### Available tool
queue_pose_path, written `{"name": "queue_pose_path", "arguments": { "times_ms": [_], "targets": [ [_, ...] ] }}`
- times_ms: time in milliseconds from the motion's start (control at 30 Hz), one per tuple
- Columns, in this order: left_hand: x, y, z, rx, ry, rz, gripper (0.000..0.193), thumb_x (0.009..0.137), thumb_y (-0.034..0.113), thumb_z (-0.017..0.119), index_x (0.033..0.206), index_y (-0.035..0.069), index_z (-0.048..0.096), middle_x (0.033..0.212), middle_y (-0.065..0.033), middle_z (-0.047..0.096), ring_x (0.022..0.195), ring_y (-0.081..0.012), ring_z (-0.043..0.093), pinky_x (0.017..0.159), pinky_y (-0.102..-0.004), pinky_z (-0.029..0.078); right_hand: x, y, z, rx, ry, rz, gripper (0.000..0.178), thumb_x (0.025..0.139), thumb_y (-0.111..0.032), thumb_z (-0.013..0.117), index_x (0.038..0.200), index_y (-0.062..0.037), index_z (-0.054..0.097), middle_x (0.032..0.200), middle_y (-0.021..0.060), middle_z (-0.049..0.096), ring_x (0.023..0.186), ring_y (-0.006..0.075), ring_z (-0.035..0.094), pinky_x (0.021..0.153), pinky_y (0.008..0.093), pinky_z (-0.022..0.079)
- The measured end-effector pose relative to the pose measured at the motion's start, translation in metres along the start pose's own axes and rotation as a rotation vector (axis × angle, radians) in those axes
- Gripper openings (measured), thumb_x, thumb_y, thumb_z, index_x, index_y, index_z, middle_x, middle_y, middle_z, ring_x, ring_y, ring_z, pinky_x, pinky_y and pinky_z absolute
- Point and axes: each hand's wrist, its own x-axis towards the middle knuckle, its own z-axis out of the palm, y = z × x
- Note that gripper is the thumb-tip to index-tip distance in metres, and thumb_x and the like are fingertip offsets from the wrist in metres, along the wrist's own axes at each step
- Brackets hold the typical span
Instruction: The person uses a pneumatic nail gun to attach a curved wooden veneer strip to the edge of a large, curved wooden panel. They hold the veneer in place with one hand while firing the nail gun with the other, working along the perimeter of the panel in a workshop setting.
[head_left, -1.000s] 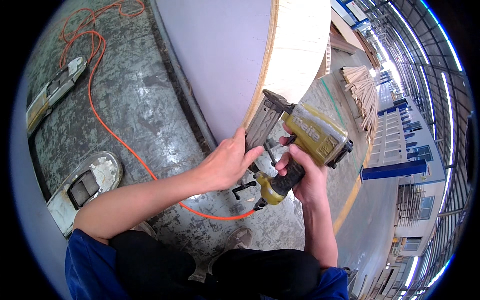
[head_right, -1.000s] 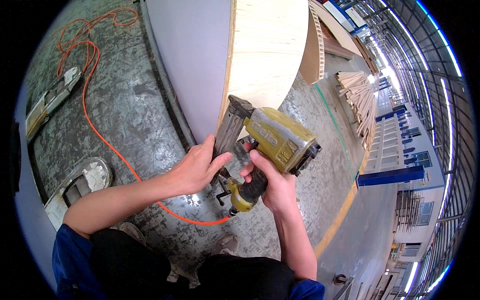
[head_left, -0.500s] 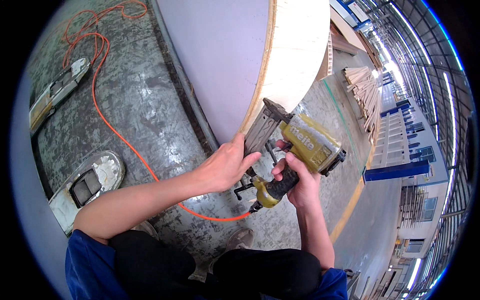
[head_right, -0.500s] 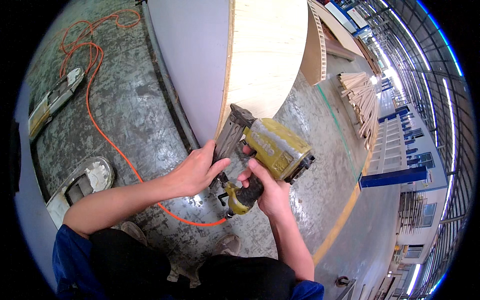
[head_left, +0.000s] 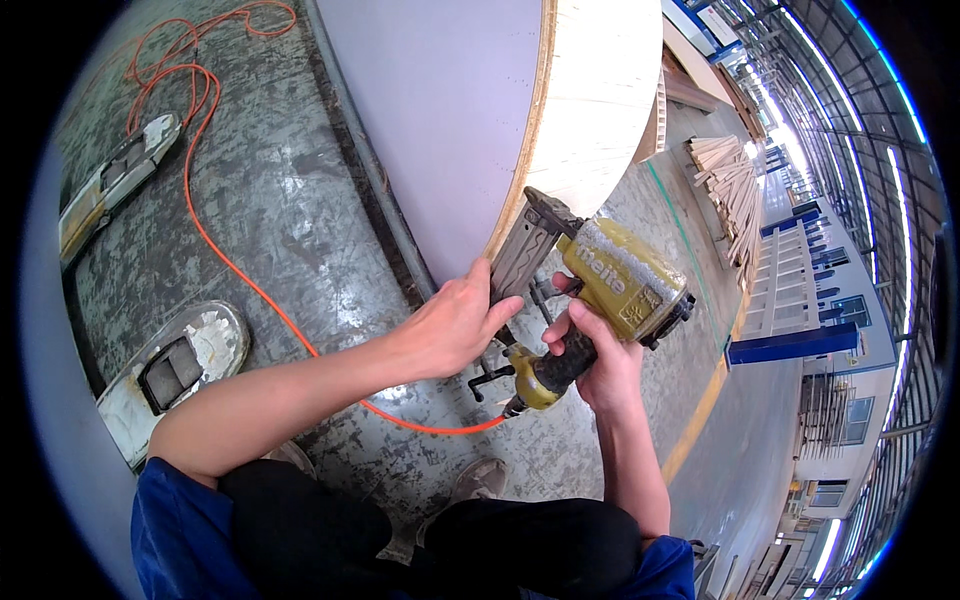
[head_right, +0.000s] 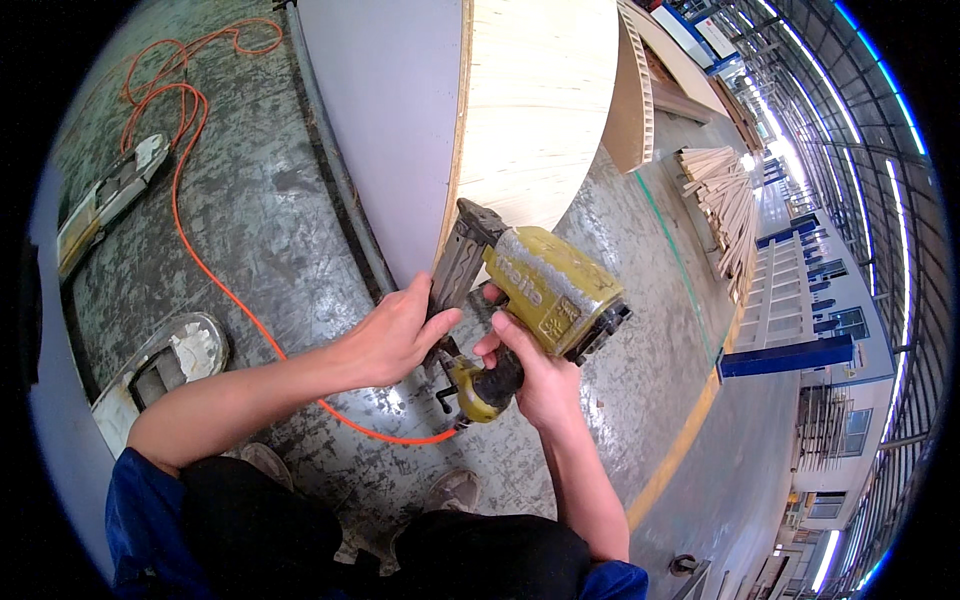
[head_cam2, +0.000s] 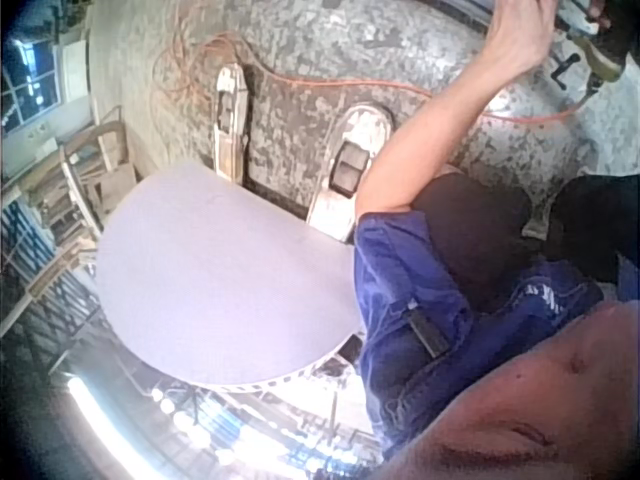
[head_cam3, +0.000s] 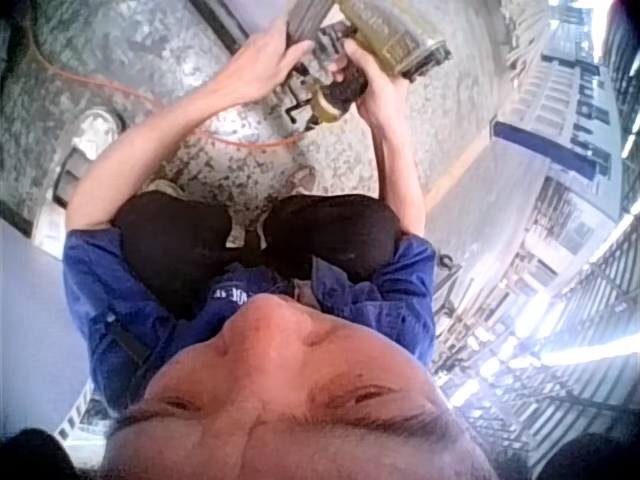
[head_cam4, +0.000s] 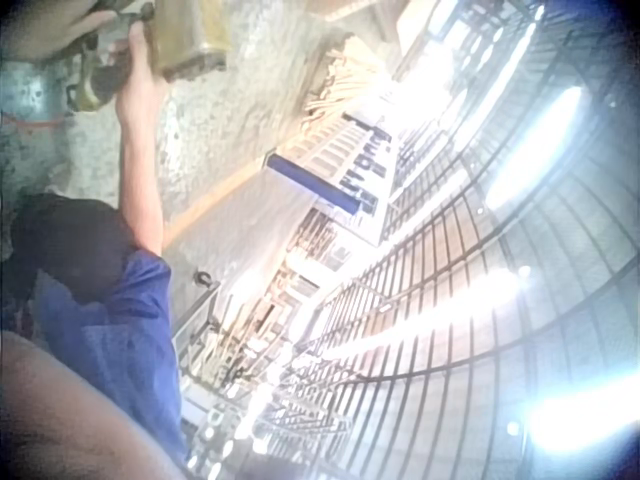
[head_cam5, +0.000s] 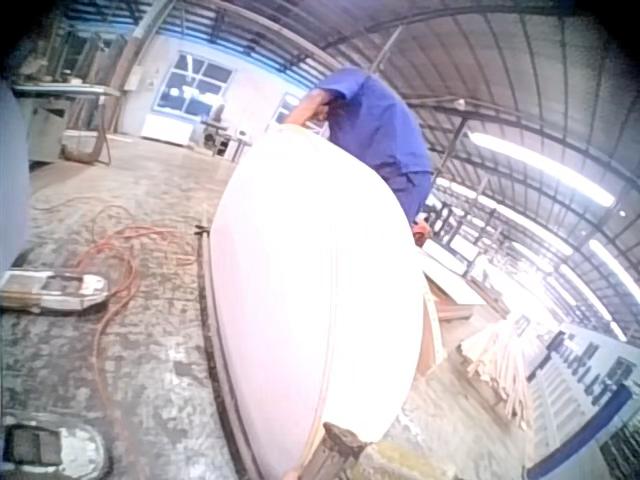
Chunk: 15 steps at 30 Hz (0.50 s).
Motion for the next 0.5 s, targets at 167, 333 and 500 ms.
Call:
{"name": "queue_pose_path", "arguments": {
  "times_ms": [167,333,500],
  "targets": [
    [0.001,0.002,-0.002,0.008,-0.028,-0.019,0.04,0.106,0.028,0.056,0.107,-0.009,0.041,0.089,-0.0345,0.062,0.091,-0.0517,0.065,0.076,-0.0525,0.05,-0.001,0.0,0.0,-0.029,0.007,-0.003,0.044,0.096,-0.013,0.066,0.136,0.0025,0.054,0.124,0.0157,0.067,0.075,0.0162,0.067,0.061,0.0305,0.051],
    [0.004,-0.005,0.006,-0.016,-0.012,0.021,0.041,0.105,0.028,0.056,0.109,-0.01,0.042,0.091,-0.0359,0.063,0.092,-0.0528,0.065,0.077,-0.0533,0.051,-0.002,0.0,-0.002,-0.099,-0.004,-0.019,0.04,0.097,-0.012,0.065,0.133,0.0019,0.056,0.123,0.015,0.067,0.076,0.0162,0.067,0.063,0.0308,0.052],
    [0.0,-0.009,0.009,0.001,0.019,0.09,0.043,0.104,0.028,0.059,0.107,-0.012,0.043,0.09,-0.0383,0.064,0.093,-0.055,0.065,0.078,-0.0556,0.052,-0.011,0.008,-0.005,-0.067,-0.011,-0.021,0.037,0.097,-0.01,0.066,0.132,0.0018,0.057,0.125,0.0133,0.067,0.077,0.0161,0.067,0.066,0.0311,0.053]
  ]
}}
